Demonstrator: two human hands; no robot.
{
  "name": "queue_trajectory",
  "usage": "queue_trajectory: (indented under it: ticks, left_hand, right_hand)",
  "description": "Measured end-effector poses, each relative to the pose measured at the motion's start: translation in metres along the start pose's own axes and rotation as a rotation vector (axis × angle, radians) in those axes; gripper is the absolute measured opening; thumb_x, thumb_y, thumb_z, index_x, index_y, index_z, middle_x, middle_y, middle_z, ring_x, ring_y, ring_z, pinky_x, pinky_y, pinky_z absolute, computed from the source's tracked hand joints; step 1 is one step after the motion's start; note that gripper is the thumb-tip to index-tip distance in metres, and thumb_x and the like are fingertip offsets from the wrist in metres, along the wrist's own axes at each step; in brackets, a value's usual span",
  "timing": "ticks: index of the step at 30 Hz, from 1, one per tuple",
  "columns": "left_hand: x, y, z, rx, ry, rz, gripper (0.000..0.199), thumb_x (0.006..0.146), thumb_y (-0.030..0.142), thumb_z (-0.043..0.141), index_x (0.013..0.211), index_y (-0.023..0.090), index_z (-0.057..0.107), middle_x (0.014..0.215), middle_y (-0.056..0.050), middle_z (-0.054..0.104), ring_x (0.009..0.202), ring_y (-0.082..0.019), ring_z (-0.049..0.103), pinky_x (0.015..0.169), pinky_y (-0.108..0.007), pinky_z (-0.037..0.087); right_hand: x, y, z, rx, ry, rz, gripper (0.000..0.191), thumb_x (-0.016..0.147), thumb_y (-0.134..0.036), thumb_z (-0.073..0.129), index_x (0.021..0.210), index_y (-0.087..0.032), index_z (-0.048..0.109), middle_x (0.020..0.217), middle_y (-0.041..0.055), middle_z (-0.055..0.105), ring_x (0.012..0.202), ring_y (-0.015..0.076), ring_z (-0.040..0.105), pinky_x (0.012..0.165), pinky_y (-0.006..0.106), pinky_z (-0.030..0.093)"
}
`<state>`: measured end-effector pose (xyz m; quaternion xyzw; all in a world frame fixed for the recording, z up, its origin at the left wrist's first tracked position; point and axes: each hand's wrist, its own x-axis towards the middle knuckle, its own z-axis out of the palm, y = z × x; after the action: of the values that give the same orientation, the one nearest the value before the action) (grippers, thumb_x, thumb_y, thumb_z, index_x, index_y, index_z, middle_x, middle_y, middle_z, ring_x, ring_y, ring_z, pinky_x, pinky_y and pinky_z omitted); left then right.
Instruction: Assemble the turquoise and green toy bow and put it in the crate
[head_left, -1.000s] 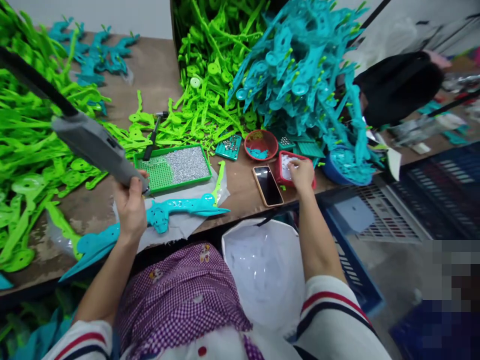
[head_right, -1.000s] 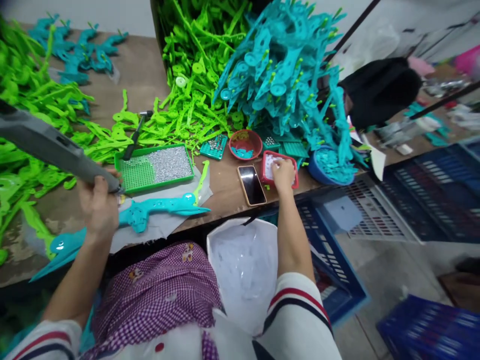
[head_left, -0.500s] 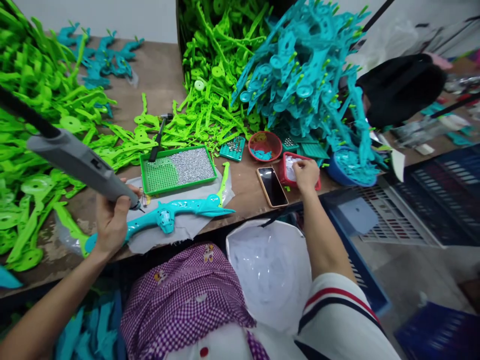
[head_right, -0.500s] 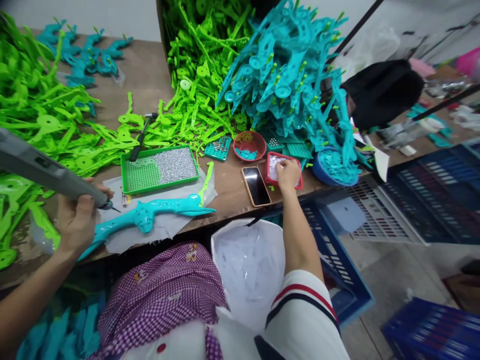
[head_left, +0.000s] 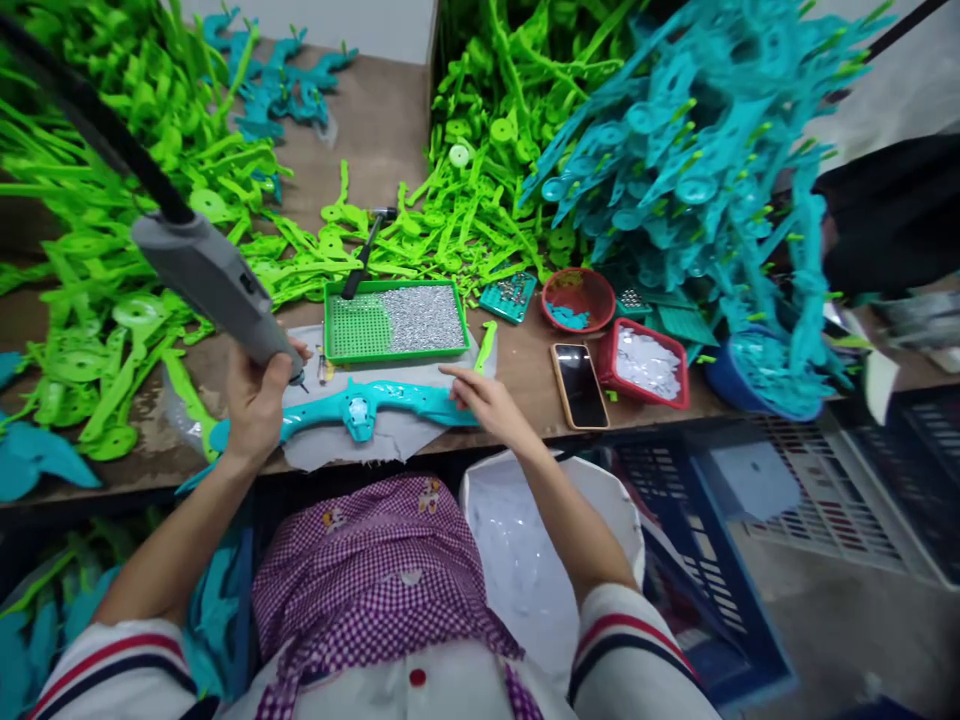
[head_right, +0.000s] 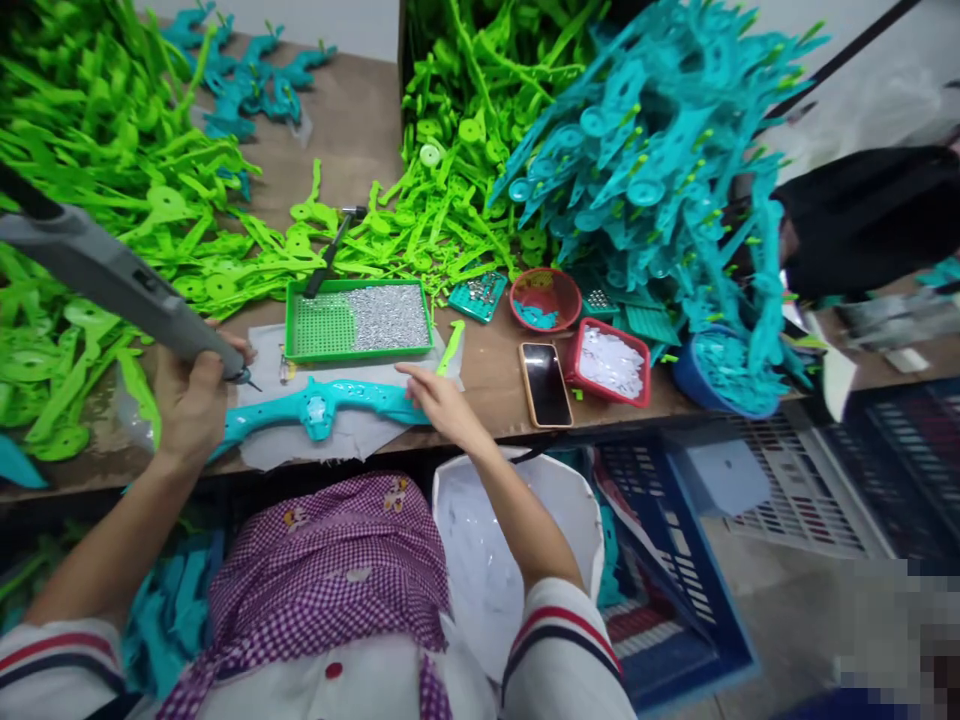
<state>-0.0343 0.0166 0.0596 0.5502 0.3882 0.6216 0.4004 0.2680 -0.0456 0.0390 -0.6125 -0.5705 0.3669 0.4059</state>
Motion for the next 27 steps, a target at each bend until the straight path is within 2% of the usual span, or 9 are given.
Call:
queue_trajectory:
  ticks: [2, 5, 8, 12, 16, 18, 22, 25, 27]
  left_hand:
    - [0.003, -0.001, -0.003, 0.025, 0.010, -0.016, 0.032, 0.081, 0.049, 0.070, 0.096, 0.023, 0.059, 0.086, -0.002, 0.068, 0.079, -0.018, 0.066, 0.080, -0.036, 0.055]
    - [0.004, -0.005, -0.013, 0.096, 0.041, -0.028, 0.039, 0.077, 0.050, 0.074, 0.101, 0.024, 0.057, 0.094, -0.003, 0.068, 0.084, -0.019, 0.066, 0.083, -0.036, 0.054]
    - [-0.004, -0.011, -0.024, 0.138, 0.119, -0.018, 0.045, 0.075, 0.048, 0.077, 0.108, 0.025, 0.057, 0.106, -0.006, 0.066, 0.094, -0.020, 0.066, 0.088, -0.035, 0.053]
    - [-0.038, -0.016, -0.039, 0.222, 0.210, -0.057, 0.046, 0.078, 0.043, 0.074, 0.115, 0.023, 0.056, 0.114, -0.008, 0.063, 0.101, -0.020, 0.065, 0.090, -0.035, 0.052]
    - [-0.078, -0.012, -0.065, 0.434, 0.300, -0.073, 0.037, 0.080, 0.036, 0.072, 0.111, 0.020, 0.059, 0.107, -0.007, 0.062, 0.098, -0.020, 0.064, 0.090, -0.038, 0.053]
    - [-0.091, -0.007, -0.081, 0.592, 0.319, -0.034, 0.029, 0.081, 0.033, 0.070, 0.105, 0.019, 0.062, 0.104, -0.007, 0.062, 0.100, -0.023, 0.062, 0.093, -0.042, 0.051]
    - [-0.096, 0.001, -0.109, 0.867, 0.299, 0.007, 0.019, 0.081, 0.028, 0.069, 0.097, 0.020, 0.066, 0.102, -0.009, 0.061, 0.110, -0.027, 0.057, 0.106, -0.048, 0.042]
    - [-0.094, -0.004, -0.123, 0.934, 0.291, -0.036, 0.021, 0.081, 0.032, 0.068, 0.099, 0.020, 0.066, 0.104, -0.010, 0.060, 0.112, -0.029, 0.056, 0.106, -0.050, 0.041]
    - [-0.093, -0.011, -0.127, 0.940, 0.293, -0.072, 0.024, 0.080, 0.035, 0.068, 0.098, 0.019, 0.065, 0.102, -0.010, 0.060, 0.111, -0.030, 0.056, 0.105, -0.050, 0.042]
  right_hand:
    - [0.004, -0.003, 0.028, 0.064, -0.151, 0.013, 0.040, 0.086, -0.046, 0.055, 0.111, -0.017, 0.067, 0.069, -0.0005, 0.065, 0.057, 0.0112, 0.059, 0.060, 0.027, 0.052]
    - [0.008, -0.005, 0.041, 0.135, -0.208, 0.014, 0.041, 0.090, -0.048, 0.051, 0.112, -0.016, 0.065, 0.079, 0.0030, 0.070, 0.066, 0.0120, 0.066, 0.068, 0.030, 0.056]
    - [0.003, -0.008, 0.040, 0.114, -0.158, 0.041, 0.039, 0.088, -0.054, 0.052, 0.098, -0.018, 0.063, 0.080, 0.0048, 0.072, 0.072, 0.0148, 0.070, 0.073, 0.033, 0.057]
    - [-0.011, -0.014, 0.042, 0.101, -0.044, 0.114, 0.039, 0.089, -0.058, 0.050, 0.100, -0.022, 0.058, 0.086, 0.0062, 0.075, 0.081, 0.0185, 0.072, 0.080, 0.039, 0.058]
    - [-0.007, -0.014, 0.049, -0.026, 0.058, -0.040, 0.033, 0.087, -0.053, 0.056, 0.090, -0.022, 0.066, 0.102, 0.0090, 0.072, 0.101, 0.0221, 0.067, 0.092, 0.043, 0.053]
    - [0.000, -0.010, 0.054, -0.086, 0.112, -0.056, 0.029, 0.083, -0.049, 0.060, 0.084, -0.021, 0.068, 0.096, 0.0082, 0.071, 0.095, 0.0218, 0.067, 0.088, 0.041, 0.054]
    - [0.007, -0.004, 0.065, 0.055, 0.106, 0.131, 0.025, 0.078, -0.045, 0.062, 0.082, -0.020, 0.064, 0.072, 0.0022, 0.068, 0.062, 0.0155, 0.063, 0.064, 0.033, 0.055]
    - [0.007, -0.006, 0.071, 0.133, 0.057, 0.206, 0.025, 0.074, -0.044, 0.065, 0.079, -0.021, 0.059, 0.062, -0.0008, 0.065, 0.054, 0.0139, 0.061, 0.051, 0.027, 0.051]
    - [0.008, -0.010, 0.073, 0.122, 0.032, 0.217, 0.024, 0.075, -0.043, 0.064, 0.079, -0.021, 0.057, 0.061, -0.0008, 0.065, 0.051, 0.0125, 0.059, 0.045, 0.024, 0.046]
